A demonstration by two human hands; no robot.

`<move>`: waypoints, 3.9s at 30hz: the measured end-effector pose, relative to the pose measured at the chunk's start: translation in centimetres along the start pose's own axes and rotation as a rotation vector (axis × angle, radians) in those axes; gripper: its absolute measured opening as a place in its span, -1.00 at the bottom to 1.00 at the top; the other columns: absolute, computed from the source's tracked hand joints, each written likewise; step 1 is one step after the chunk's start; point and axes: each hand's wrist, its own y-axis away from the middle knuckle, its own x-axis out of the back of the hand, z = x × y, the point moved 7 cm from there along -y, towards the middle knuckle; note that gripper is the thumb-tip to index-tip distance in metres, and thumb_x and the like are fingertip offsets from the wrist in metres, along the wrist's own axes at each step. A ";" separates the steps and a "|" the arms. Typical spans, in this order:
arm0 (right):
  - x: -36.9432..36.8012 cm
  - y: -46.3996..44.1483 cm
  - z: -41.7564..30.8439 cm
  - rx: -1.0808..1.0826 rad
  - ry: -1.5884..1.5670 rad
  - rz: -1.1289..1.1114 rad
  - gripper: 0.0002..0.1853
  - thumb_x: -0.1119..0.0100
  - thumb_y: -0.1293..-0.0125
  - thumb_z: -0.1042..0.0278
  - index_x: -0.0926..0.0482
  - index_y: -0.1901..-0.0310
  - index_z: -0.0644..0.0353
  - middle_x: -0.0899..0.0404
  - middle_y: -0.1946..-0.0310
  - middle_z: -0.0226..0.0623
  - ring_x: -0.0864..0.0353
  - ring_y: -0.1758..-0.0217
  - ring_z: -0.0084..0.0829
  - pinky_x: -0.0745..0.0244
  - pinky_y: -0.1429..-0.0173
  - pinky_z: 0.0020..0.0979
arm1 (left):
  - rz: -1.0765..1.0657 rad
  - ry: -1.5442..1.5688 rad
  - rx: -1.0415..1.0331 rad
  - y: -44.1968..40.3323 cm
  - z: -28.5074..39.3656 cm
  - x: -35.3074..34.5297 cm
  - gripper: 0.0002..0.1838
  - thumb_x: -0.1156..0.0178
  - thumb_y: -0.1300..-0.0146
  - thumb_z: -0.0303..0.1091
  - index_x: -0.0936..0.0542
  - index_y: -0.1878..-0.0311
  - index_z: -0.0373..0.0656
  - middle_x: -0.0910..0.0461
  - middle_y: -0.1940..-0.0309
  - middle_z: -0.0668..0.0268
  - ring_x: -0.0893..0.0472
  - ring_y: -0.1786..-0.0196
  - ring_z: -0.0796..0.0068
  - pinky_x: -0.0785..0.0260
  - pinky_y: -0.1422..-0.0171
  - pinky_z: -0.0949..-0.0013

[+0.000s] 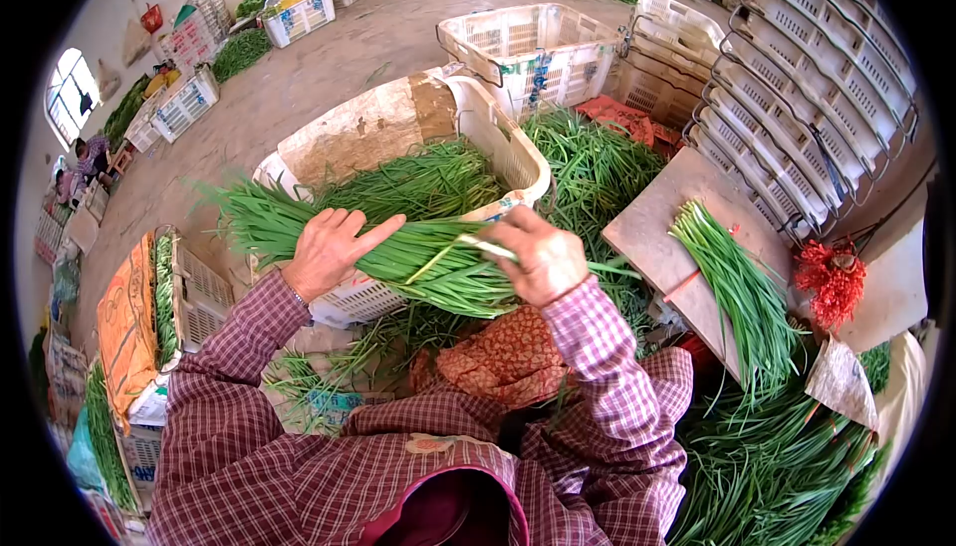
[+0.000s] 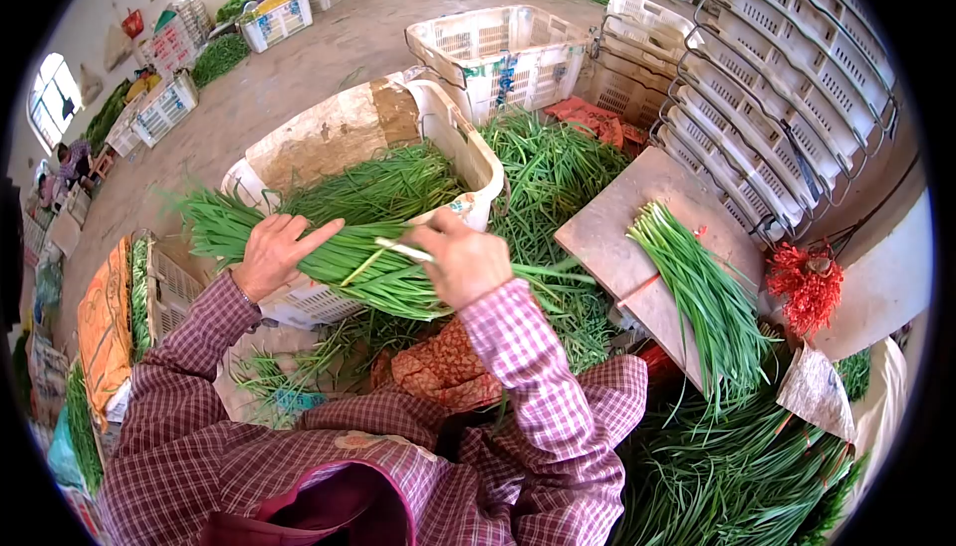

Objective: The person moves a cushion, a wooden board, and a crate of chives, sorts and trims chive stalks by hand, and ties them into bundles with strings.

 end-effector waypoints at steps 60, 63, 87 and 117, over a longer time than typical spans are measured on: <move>1.1 3.3 3.1 -0.514 0.003 0.183 -0.81 -0.20 -0.24 0.22 -0.57 0.19 0.11 -0.62 0.32 -0.18 -0.63 0.36 -0.10 -0.50 0.31 -0.19 | 0.159 0.452 0.401 -0.1 -0.3 -1.3 -0.11 -0.25 0.34 -0.64 -0.44 -0.26 0.08 -0.52 0.48 0.19 -0.54 0.44 0.13 -0.33 0.41 0.15; 1.0 3.1 3.2 -0.502 0.094 0.147 -0.76 -0.26 -0.20 0.14 -0.57 0.22 0.08 -0.62 0.33 -0.24 -0.63 0.44 -0.17 -0.50 0.38 -0.21 | 0.128 0.402 0.396 0.0 -0.2 -1.5 -0.12 -0.25 0.31 -0.64 -0.43 -0.27 0.08 -0.49 0.49 0.20 -0.54 0.45 0.13 -0.34 0.40 0.15; 3.7 4.9 6.2 -0.491 0.218 0.244 -0.81 -0.27 -0.20 0.20 -0.67 0.22 0.08 -0.55 0.49 -0.37 -0.53 0.61 -0.44 -0.50 0.56 -0.36 | 0.053 0.430 0.449 1.2 -1.4 -2.4 -0.25 -0.41 0.13 -0.33 -0.43 -0.25 0.11 -0.62 0.29 0.17 -0.62 0.31 0.12 -0.41 0.29 0.18; 3.6 3.3 5.5 -0.467 0.177 -0.019 -0.63 -0.36 -0.06 0.19 -0.62 0.03 -0.14 -0.55 0.17 -0.28 -0.61 0.20 -0.15 -0.53 0.15 -0.15 | -0.268 0.868 0.231 -1.7 4.3 -8.2 -0.21 -0.40 0.06 -0.20 -0.38 -0.31 -0.10 -0.64 0.08 0.08 -0.67 0.10 0.16 -0.45 -0.07 0.26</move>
